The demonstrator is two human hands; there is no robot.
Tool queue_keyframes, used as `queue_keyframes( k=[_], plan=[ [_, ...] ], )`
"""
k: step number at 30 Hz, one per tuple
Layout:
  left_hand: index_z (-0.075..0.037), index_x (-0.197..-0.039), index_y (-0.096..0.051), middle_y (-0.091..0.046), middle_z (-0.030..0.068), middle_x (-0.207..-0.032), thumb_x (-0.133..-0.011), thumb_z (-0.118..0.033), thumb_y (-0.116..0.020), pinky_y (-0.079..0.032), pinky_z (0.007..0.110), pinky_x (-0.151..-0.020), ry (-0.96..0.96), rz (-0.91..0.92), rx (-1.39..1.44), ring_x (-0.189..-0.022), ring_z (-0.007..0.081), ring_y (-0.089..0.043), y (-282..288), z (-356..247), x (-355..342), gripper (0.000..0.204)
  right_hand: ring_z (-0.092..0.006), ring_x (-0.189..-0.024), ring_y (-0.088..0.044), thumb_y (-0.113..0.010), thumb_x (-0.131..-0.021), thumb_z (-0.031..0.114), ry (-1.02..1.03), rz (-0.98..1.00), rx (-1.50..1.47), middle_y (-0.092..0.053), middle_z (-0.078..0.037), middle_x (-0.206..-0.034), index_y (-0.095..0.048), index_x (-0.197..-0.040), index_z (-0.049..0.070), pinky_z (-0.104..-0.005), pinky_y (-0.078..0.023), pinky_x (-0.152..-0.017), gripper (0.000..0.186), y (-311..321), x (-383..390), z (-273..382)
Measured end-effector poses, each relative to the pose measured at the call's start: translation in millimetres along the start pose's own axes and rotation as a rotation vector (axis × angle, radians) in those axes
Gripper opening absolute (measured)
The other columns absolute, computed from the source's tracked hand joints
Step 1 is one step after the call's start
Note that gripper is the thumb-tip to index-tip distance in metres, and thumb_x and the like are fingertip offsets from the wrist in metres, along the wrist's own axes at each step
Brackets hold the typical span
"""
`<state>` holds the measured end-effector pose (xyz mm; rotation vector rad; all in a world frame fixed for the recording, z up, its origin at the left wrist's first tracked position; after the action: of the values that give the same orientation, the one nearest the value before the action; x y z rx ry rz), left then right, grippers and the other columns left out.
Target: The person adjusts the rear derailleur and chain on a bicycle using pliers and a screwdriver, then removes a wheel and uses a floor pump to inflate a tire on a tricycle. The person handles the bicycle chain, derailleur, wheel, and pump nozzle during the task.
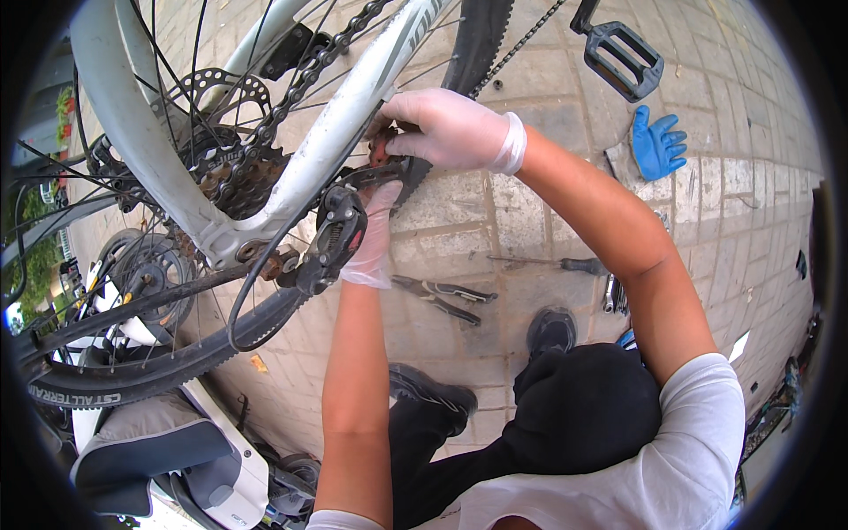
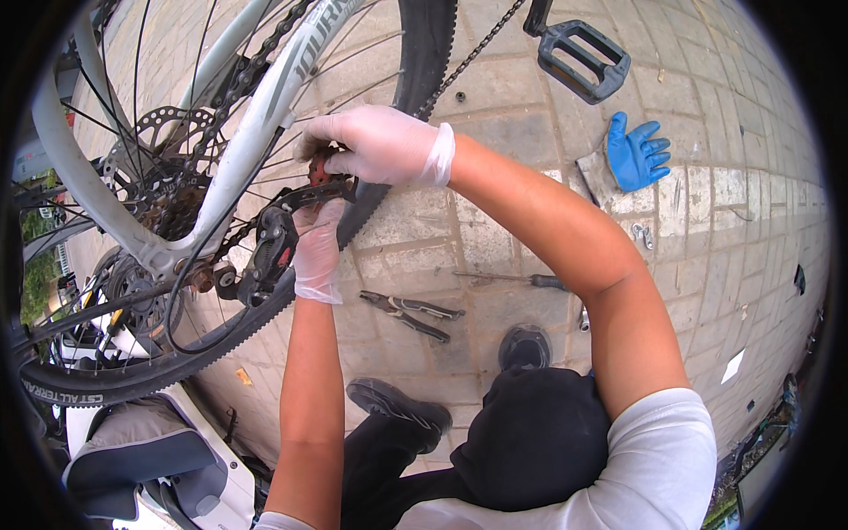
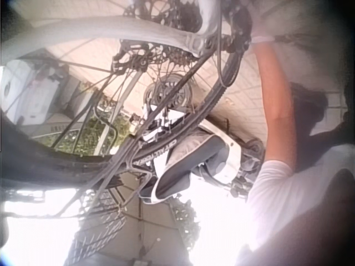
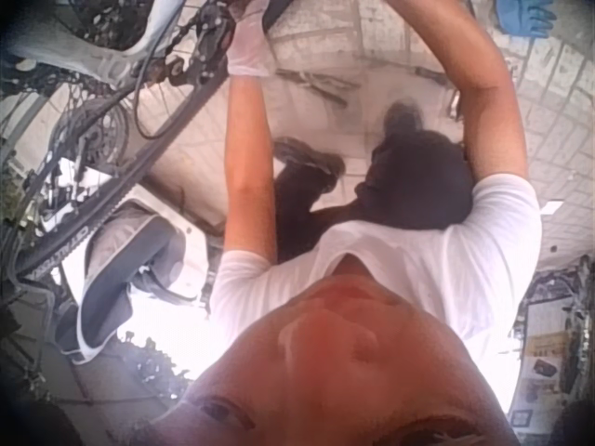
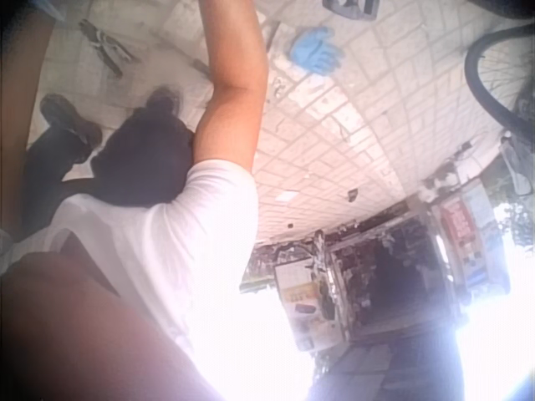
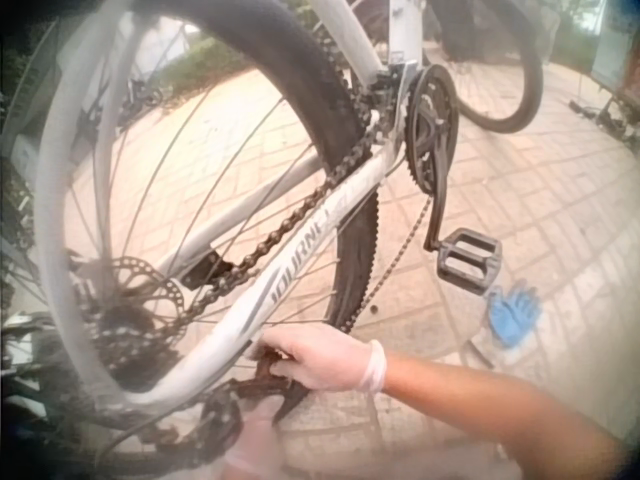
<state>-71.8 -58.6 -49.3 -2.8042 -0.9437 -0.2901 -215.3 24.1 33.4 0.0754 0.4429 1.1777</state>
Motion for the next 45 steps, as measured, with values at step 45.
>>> queue_keyframes(
  k=[45],
  plan=[
    [0.002,-0.110,-0.057,-0.065,0.0065,-0.101,-0.088,-0.011,-0.069,-0.045,0.027,-0.087,-0.059,-0.129,-0.149,-0.090,0.0124,-0.058,-5,-17,20,0.029,-0.0230,-0.092,-0.062,-0.064,-0.079,0.000,-0.067,-0.182,-0.142,-0.064,-0.011,-0.096,-0.067,-0.105,0.001,-0.0314,-0.049,-0.085,0.025,-5,26,-25]
  ],
)
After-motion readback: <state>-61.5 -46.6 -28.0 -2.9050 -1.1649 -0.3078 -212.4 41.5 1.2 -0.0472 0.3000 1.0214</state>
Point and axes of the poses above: each hand's wrist, its own x-axis away from the middle knuckle, its own y-axis out of the back of the hand, z = x × y, the point moved 8 cm from there along -x, towards the middle knuckle
